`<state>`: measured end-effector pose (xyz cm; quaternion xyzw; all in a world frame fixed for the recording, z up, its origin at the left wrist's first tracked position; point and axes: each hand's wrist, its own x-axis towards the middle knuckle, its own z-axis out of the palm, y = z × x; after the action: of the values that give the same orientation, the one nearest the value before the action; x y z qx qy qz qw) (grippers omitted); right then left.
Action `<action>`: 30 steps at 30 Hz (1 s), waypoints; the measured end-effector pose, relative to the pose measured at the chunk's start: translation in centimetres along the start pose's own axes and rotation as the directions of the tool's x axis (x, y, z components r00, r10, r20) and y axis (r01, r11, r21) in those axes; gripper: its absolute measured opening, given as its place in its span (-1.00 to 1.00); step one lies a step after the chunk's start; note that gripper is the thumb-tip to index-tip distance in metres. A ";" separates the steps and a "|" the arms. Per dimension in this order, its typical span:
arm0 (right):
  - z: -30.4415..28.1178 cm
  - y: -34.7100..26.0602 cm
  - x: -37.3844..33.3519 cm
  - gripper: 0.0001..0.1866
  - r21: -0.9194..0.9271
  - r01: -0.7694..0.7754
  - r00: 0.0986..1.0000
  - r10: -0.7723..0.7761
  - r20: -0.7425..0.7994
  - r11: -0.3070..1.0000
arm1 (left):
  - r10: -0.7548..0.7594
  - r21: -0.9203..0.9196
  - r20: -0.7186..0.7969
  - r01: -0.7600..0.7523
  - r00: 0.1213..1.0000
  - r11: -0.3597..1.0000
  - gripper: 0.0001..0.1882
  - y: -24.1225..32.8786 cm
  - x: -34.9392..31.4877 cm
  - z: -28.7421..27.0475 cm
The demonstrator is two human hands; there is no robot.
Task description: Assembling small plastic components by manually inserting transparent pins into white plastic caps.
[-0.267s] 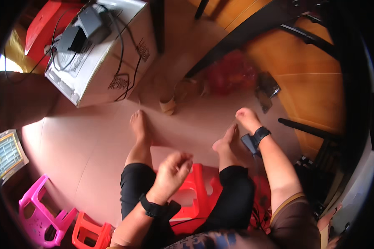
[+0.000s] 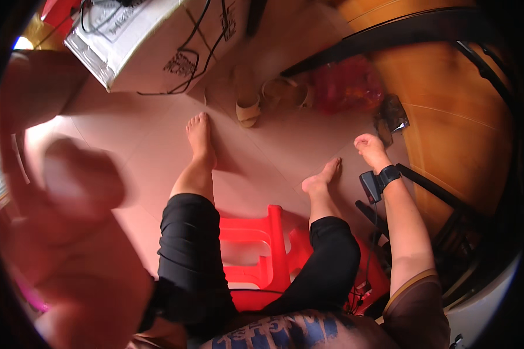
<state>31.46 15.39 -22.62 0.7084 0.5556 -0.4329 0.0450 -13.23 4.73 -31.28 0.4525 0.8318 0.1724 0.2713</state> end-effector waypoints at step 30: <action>-0.7 0.3 20.2 -0.07 -0.677 -0.006 0.902 -0.289 -0.322 0.736 | -0.513 -0.519 0.028 0.451 0.858 0.726 -0.54 -2.4 0.4 8.7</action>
<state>32.25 30.80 -35.71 0.6741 0.7227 -0.0521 0.1433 -9.71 4.13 -39.52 0.1220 0.8593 0.3351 0.3666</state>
